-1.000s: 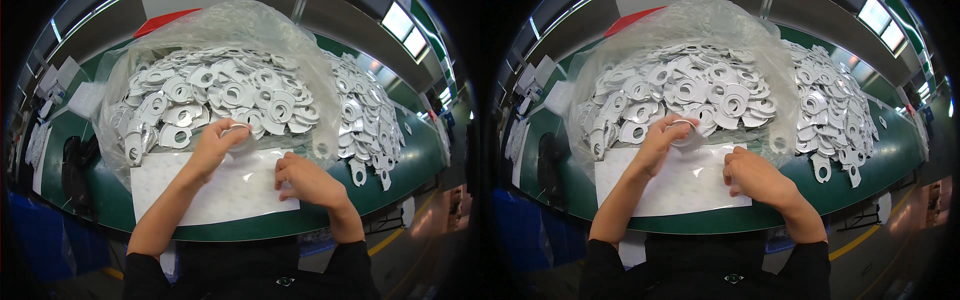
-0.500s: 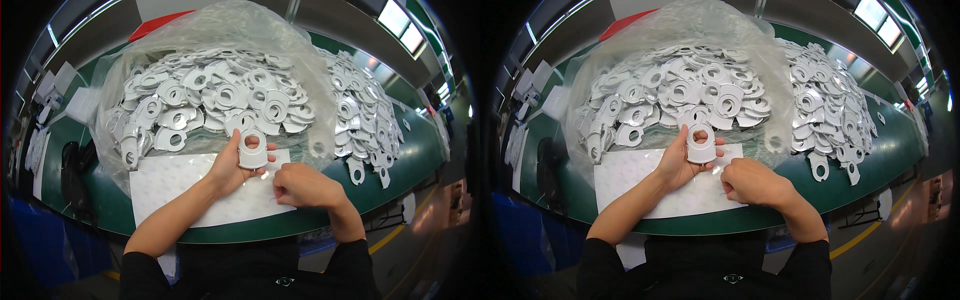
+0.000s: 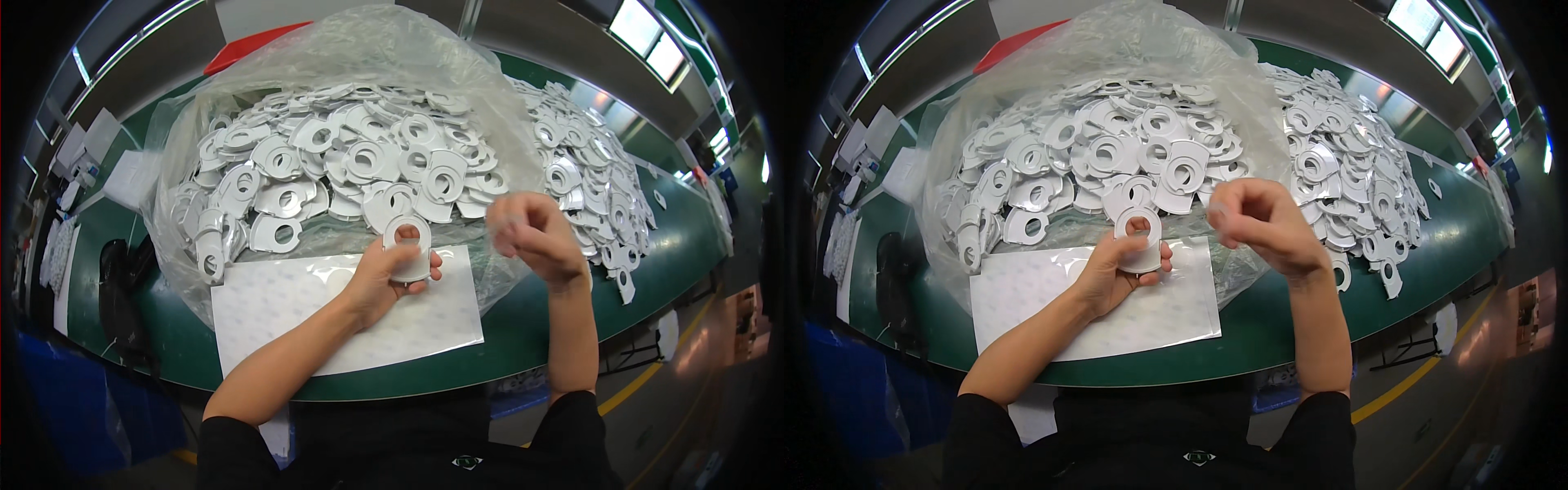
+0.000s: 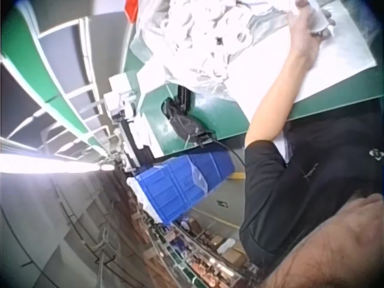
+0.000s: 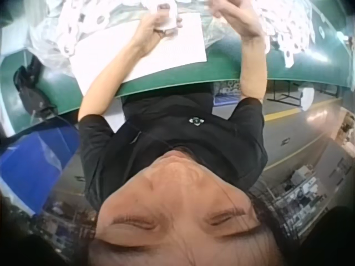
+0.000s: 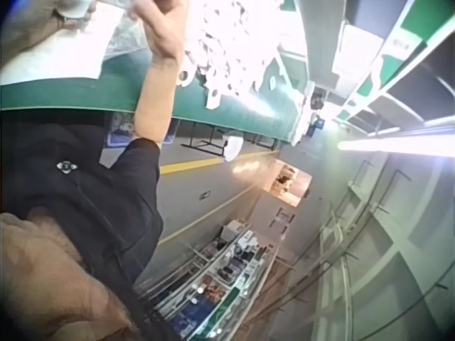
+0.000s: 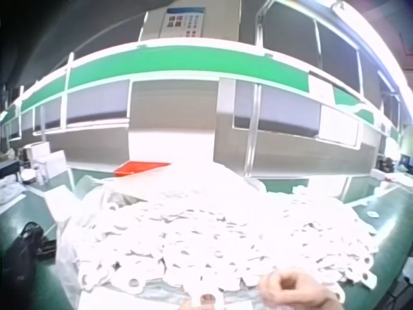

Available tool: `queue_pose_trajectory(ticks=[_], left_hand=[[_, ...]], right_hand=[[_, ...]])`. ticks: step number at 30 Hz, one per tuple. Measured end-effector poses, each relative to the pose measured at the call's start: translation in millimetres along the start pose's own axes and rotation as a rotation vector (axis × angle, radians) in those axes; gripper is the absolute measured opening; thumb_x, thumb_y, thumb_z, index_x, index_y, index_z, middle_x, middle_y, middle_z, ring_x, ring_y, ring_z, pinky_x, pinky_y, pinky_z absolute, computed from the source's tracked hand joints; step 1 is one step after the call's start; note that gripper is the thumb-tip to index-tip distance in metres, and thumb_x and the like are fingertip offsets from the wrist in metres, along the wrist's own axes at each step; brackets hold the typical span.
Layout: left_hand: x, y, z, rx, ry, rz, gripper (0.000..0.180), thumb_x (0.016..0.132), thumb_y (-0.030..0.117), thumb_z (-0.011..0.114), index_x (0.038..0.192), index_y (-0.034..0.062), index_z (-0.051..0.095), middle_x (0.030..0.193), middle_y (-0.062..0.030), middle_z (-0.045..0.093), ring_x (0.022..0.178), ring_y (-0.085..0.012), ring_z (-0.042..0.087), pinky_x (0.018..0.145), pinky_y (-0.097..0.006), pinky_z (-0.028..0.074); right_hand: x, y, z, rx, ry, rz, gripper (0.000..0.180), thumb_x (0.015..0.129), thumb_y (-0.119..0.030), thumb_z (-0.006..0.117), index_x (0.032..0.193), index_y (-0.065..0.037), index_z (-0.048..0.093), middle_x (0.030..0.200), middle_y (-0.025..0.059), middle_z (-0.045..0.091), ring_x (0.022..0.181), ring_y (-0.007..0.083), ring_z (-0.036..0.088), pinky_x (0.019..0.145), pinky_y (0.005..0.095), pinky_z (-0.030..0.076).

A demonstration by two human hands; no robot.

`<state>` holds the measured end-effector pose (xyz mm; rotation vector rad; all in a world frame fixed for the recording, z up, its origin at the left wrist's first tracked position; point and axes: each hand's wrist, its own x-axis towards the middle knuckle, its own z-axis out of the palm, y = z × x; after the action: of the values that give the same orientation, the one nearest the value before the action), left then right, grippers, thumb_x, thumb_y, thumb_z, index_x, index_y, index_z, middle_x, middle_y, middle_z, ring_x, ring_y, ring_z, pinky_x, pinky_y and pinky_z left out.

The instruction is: Applying circular adhesive stickers to light fixture components.

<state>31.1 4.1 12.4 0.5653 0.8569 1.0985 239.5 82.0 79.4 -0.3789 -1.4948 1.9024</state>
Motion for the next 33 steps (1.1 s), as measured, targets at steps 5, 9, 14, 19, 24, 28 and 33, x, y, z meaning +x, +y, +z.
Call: queue_pose_trajectory(ticks=[5,9,14,19,24,28,33], left_hand=[[6,-7,-8,0.167,-0.048,0.055,0.052,0.094,0.058,0.03,0.108,0.0095,0.044,0.088,-0.0146,0.061,0.074,-0.0239,0.062,0.054,-0.027,0.045],[2,2,-8,-0.083,-0.072,-0.047,0.062,0.09,0.067,0.02,0.1,0.0106,0.044,0.086,-0.0133,0.061,0.076,-0.0214,0.061,0.057,-0.027,0.044],[2,1,-8,-0.148,-0.114,-0.024,0.069,0.088,0.071,0.012,0.101,0.0106,0.044,0.087,-0.0148,0.06,0.077,-0.0226,0.061,0.057,-0.028,0.045],[6,-6,-11,-0.136,-0.103,0.009,0.066,0.093,0.062,0.011,0.107,0.009,0.047,0.091,-0.0149,0.059,0.078,-0.0222,0.06,0.059,-0.029,0.045],[5,-5,-9,-0.122,-0.13,0.021,0.066,0.095,0.059,0.01,0.11,0.0083,0.05,0.09,-0.0127,0.059,0.078,-0.0211,0.059,0.06,-0.029,0.045],[5,-5,-9,-0.11,-0.128,0.022,0.067,0.095,0.059,0.009,0.11,0.0081,0.051,0.09,-0.0121,0.059,0.078,-0.0204,0.059,0.059,-0.029,0.044],[5,-5,-10,-0.111,-0.131,0.022,0.067,0.095,0.058,0.009,0.109,0.008,0.051,0.09,-0.0118,0.059,0.078,-0.02,0.059,0.059,-0.029,0.044]], right_hand=[[12,27,9,-0.135,0.218,0.165,0.016,0.092,-0.02,0.057,0.09,-0.005,0.056,0.081,-0.0014,0.052,0.066,0.0051,0.046,0.06,0.0188,0.039],[15,42,8,-0.175,0.214,0.182,0.017,0.092,-0.022,0.057,0.092,-0.005,0.057,0.081,-0.0018,0.052,0.068,0.0052,0.047,0.061,0.0185,0.039],[16,57,16,-0.265,0.301,0.167,0.018,0.093,-0.023,0.056,0.092,-0.005,0.057,0.081,-0.0022,0.052,0.071,0.0056,0.048,0.063,0.0179,0.039],[15,64,31,-0.232,0.249,0.198,0.016,0.091,-0.02,0.058,0.09,-0.004,0.055,0.082,-0.0003,0.054,0.068,0.0057,0.051,0.06,0.0196,0.043],[16,67,34,-0.239,0.241,0.186,0.015,0.09,-0.016,0.06,0.089,-0.002,0.054,0.081,0.0012,0.054,0.062,0.0062,0.052,0.056,0.0214,0.046],[16,65,35,-0.245,0.224,0.199,0.015,0.09,-0.015,0.059,0.088,-0.001,0.054,0.079,0.0013,0.054,0.062,0.0063,0.052,0.056,0.0208,0.045],[16,65,35,-0.249,0.219,0.199,0.015,0.09,-0.014,0.059,0.088,-0.001,0.054,0.079,0.0015,0.054,0.062,0.0063,0.052,0.055,0.0207,0.045]])
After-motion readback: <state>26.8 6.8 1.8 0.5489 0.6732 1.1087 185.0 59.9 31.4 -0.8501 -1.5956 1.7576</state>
